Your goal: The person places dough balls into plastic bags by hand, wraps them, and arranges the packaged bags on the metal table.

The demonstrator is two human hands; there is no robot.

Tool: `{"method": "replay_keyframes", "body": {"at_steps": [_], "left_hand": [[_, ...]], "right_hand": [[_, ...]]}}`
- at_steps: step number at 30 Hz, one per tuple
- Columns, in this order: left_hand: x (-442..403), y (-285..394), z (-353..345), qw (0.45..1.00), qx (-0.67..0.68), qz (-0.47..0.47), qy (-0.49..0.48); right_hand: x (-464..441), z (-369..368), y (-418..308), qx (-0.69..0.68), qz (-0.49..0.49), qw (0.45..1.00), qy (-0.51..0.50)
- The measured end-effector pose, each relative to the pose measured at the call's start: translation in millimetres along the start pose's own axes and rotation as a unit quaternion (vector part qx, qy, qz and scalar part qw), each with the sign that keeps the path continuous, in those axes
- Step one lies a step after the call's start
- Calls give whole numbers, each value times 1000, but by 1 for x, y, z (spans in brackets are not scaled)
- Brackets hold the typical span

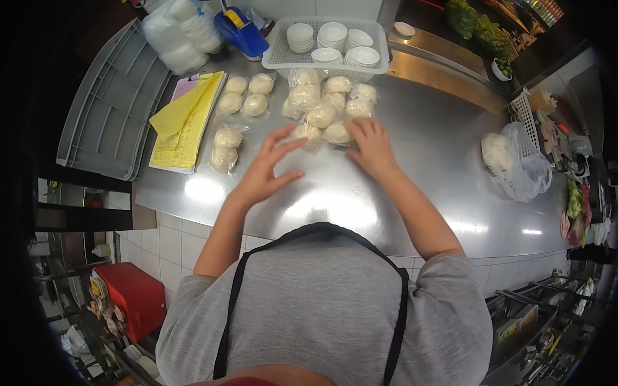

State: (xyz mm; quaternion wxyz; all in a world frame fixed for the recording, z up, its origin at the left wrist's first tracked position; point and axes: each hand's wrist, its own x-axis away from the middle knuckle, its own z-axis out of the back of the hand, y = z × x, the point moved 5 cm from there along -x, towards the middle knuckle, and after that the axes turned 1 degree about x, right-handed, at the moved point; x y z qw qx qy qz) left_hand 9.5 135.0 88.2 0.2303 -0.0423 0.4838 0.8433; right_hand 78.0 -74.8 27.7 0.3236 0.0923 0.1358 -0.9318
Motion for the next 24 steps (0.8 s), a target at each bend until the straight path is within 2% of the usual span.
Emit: {"method": "replay_keyframes", "body": {"at_steps": [1, 2, 3, 4, 6, 8, 9, 11, 12, 14, 15, 18, 21, 22, 24], "left_hand": [[-7, -8, 11, 998, -46, 4, 30], [-14, -17, 23, 994, -92, 8, 61], [-23, -33, 38, 984, -104, -1, 145], [-33, -51, 54, 967, -114, -9, 226], [-56, -87, 90, 926, -64, 68, 365], [-85, -116, 116, 892, -93, 69, 437], [-103, -129, 124, 895, -93, 64, 432], [-135, -157, 135, 874, -101, 121, 459], [-151, -166, 137, 878, -98, 117, 454], [-177, -192, 143, 868, -62, 193, 454], [-188, -201, 147, 867, -50, 202, 452], [-213, -218, 156, 872, -94, 185, 444], [-229, -226, 163, 871, -163, 95, 454], [-230, -222, 163, 862, -175, 58, 473], [-232, -228, 170, 827, -200, 3, 525]], "right_hand": [[8, -6, 1, -38, -22, 998, 37], [17, -9, -9, -14, -39, 999, -19], [26, -7, -20, -14, -38, 999, -15], [37, -6, -30, -25, -54, 998, -13], [58, -7, -44, -36, -74, 997, -11], [76, -10, -54, -56, -74, 996, 4], [86, -15, -54, -56, -80, 995, 9], [105, -31, -53, -114, -26, 992, -42], [106, -30, -52, -112, -34, 992, -38], [106, -28, -48, -148, -54, 987, -34], [105, -26, -48, -146, -60, 987, -29], [101, -26, -49, -137, -75, 987, -42], [101, -25, -47, -153, -85, 984, -41], [103, -24, -45, -149, -109, 982, -35], [102, -21, -47, -159, -81, 984, -22]]}}
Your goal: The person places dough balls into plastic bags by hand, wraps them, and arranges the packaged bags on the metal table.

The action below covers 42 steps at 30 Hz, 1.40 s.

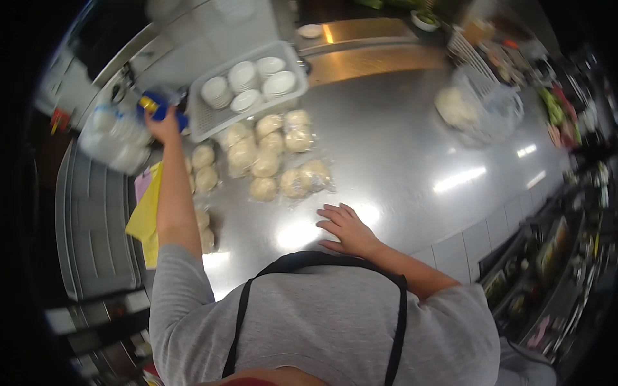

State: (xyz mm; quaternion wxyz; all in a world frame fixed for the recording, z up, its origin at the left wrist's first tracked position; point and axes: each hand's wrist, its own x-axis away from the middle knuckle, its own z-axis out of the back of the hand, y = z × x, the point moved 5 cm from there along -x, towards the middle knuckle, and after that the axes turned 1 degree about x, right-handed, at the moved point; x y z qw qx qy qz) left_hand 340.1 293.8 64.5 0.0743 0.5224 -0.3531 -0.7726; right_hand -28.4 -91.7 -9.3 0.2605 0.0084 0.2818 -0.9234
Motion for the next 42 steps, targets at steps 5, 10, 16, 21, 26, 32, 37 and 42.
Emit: {"method": "replay_keyframes", "body": {"at_steps": [5, 10, 16, 21, 26, 32, 37, 42], "left_hand": [[-26, -17, -4, 985, 95, 141, -9], [-22, -18, -22, 991, 92, 90, -43], [1, -3, -11, 991, 0, -18, -129], [1, 43, 23, 992, 8, -13, -124], [43, 151, 53, 981, 69, -145, -113], [134, 270, 65, 923, 250, -126, -265], [221, 336, 67, 847, 331, -144, -391], [303, 381, 82, 743, 378, -86, -545]], "right_hand": [[3, -2, 4, 1, -10, 1000, 15], [2, -1, 4, -7, 5, 1000, 12], [-4, 108, 95, 112, -92, 904, 402], [43, 264, 244, 364, -316, 740, 470], [78, 247, 310, 350, -448, 799, 196], [59, 173, 213, 205, -307, 907, 203], [54, 132, 116, 70, -196, 971, 116], [68, 129, 59, -152, -126, 980, 34]]}}
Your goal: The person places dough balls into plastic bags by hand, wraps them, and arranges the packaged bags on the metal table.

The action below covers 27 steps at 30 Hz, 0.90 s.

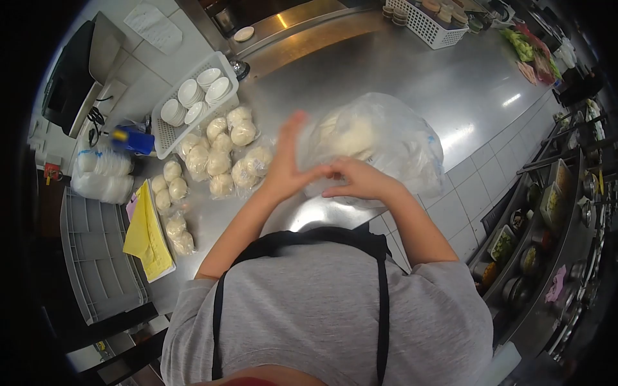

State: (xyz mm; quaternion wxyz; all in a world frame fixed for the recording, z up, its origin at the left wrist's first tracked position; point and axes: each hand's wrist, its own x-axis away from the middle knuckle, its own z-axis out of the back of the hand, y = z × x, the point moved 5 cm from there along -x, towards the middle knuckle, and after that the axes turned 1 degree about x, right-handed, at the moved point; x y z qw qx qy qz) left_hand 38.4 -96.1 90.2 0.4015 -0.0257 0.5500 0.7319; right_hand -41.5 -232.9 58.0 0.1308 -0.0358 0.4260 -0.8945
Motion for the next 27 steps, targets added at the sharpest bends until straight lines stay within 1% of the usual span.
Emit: {"method": "replay_keyframes", "body": {"at_steps": [1, 2, 3, 4, 5, 6, 7, 8, 9, 10, 11, 12, 13, 14, 15, 17, 18, 19, 20, 21, 23, 24, 25, 26, 27], "left_hand": [[5, 4, -17, 995, -60, -11, -82], [10, 6, -29, 979, -119, -24, -163], [12, 1, -30, 979, -120, -22, -162], [15, -11, -37, 953, -222, -52, -200], [18, -24, -42, 914, -321, -80, -235], [19, -37, -42, 914, -322, -79, -236], [16, -51, -37, 929, -301, -64, -208], [13, -63, -33, 942, -279, -49, -179], [10, -71, -31, 942, -280, -49, -179], [6, -88, -24, 971, -171, 71, -154], [5, -104, -22, 972, -58, 189, -124], [1, -111, -24, 972, -58, 190, -123], [0, -121, -29, 959, 8, 242, -145], [1, -128, -33, 939, 74, 292, -165], [-2, -113, -31, 939, 73, 294, -163], [1, -93, -36, 871, 193, 425, -157], [4, -91, -37, 871, 193, 426, -153], [5, -88, -37, 874, 224, 411, -131], [5, -86, -37, 875, 254, 396, -110], [5, -84, -35, 875, 255, 398, -103], [3, -74, -30, 905, 227, 343, -109], [4, -77, -26, 905, 226, 347, -100], [4, -80, -25, 890, 258, 358, -113], [3, -82, -23, 875, 289, 368, -125], [3, -89, -20, 877, 288, 369, -112]], "right_hand": [[7, 3, 0, -69, 3, 998, -7], [15, 10, 9, -141, -27, 990, 13], [22, 17, 18, -142, -26, 990, 12], [28, 26, 34, -144, -83, 985, 37], [33, 33, 51, -147, -140, 977, 62], [34, 28, 72, -149, -139, 977, 61], [37, 29, 104, -35, -200, 966, 159], [41, 35, 121, 79, -256, 930, 253], [33, 48, 98, 79, -255, 930, 253], [19, 59, 72, 189, -245, 934, 178], [8, 62, 53, 295, -231, 922, 100], [1, 63, 56, 295, -230, 922, 98], [-3, 60, 69, 208, -300, 928, 71], [-3, 54, 80, 119, -366, 922, 41], [-3, 50, 83, 119, -364, 923, 39], [1, 43, 95, -47, -394, 911, 112], [1, 34, 111, -46, -392, 913, 108], [-3, 21, 130, -154, -338, 919, 132], [-8, 14, 139, -261, -281, 911, 152], [-12, 20, 114, -260, -280, 912, 146], [-14, 19, 59, -247, -230, 940, 39], [-12, 15, 52, -203, -181, 959, 79], [-10, 8, 45, -204, -178, 960, 69], [-11, 7, 32, -168, -131, 975, 56], [-12, 7, 16, -131, -82, 987, 44]]}}
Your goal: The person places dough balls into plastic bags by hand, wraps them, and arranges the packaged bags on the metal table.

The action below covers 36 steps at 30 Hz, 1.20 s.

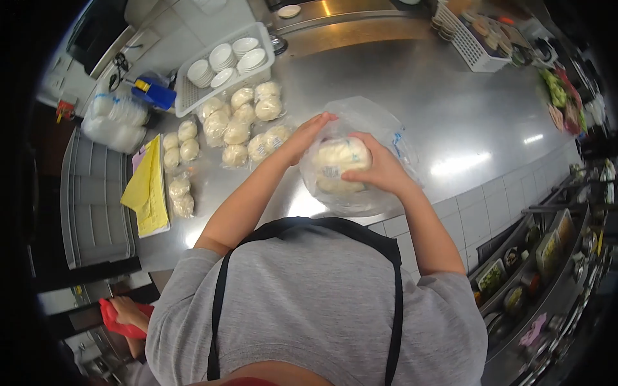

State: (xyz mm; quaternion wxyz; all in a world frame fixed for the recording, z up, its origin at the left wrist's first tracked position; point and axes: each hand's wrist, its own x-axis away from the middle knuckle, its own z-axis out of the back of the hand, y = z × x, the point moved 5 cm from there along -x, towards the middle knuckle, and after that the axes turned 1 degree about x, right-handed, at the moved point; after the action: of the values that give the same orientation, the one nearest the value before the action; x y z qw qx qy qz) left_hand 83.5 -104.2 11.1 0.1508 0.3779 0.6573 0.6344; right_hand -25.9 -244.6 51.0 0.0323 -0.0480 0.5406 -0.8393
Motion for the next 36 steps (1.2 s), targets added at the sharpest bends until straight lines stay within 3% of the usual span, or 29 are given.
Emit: {"method": "replay_keyframes", "body": {"at_steps": [2, 3, 5, 8, 9, 11, 12, 14, 15, 17, 18, 20, 23, 25, 26, 27, 28, 30, 32, 33, 34, 36], "left_hand": [[-3, -26, 15, 992, 57, 109, 41], [0, -33, 19, 991, 62, 107, 50], [8, -43, 15, 991, -53, 118, -26], [32, -42, 17, 992, -50, 72, -87], [44, -40, 22, 993, -49, 72, -82], [71, -35, 34, 965, -243, 26, -93], [85, -40, 41, 966, -241, 26, -89], [112, -52, 54, 981, -172, 29, -85], [125, -53, 57, 981, -172, 27, -84], [149, -50, 70, 983, -185, 10, -14], [160, -51, 71, 983, -186, 9, -9], [179, -53, 78, 988, -139, 45, 57], [199, -51, 78, 986, -126, 83, 75], [207, -47, 78, 984, -143, 54, 94], [209, -43, 78, 980, -164, 26, 106], [212, -41, 78, 980, -162, 25, 113], [212, -36, 78, 978, -160, 10, 130], [212, -33, 78, 977, -153, -2, 150], [210, -27, 74, 974, -173, -49, 139], [207, -29, 71, 974, -173, -50, 136], [201, -31, 67, 972, -183, -70, 130], [184, -26, 47, 971, -193, -93, 108]], "right_hand": [[6, 0, -32, 36, 33, 999, -11], [9, -1, -47, 93, 63, 993, -37], [7, 0, -62, 149, 95, 982, -64], [1, 16, -62, 57, 95, 992, -56], [-2, 23, -55, -38, 77, 996, -18], [-12, 35, -35, -186, 62, 979, 52], [-23, 31, -26, -186, 62, 979, 48], [-43, 32, 11, -407, -61, 895, 169], [-57, 27, 25, -407, -59, 896, 168], [-85, 15, 56, -519, -80, 828, 196], [-96, 9, 60, -520, -79, 829, 191], [-115, 0, 67, -475, -114, 835, 253], [-139, -10, 66, -431, -120, 859, 250], [-147, -12, 69, -408, -120, 873, 240], [-145, 1, 66, -152, -104, 935, 301], [-143, 10, 52, 115, -77, 929, 343], [-139, 16, 49, 116, -72, 931, 338], [-108, 18, 10, -17, 57, 981, 184], [-65, -6, -19, -50, 29, 984, -167], [-43, -18, -26, -52, 6, 968, -246], [-23, -34, -33, -53, -17, 946, -319], [-2, -57, -39, -18, 45, 959, -280]]}}
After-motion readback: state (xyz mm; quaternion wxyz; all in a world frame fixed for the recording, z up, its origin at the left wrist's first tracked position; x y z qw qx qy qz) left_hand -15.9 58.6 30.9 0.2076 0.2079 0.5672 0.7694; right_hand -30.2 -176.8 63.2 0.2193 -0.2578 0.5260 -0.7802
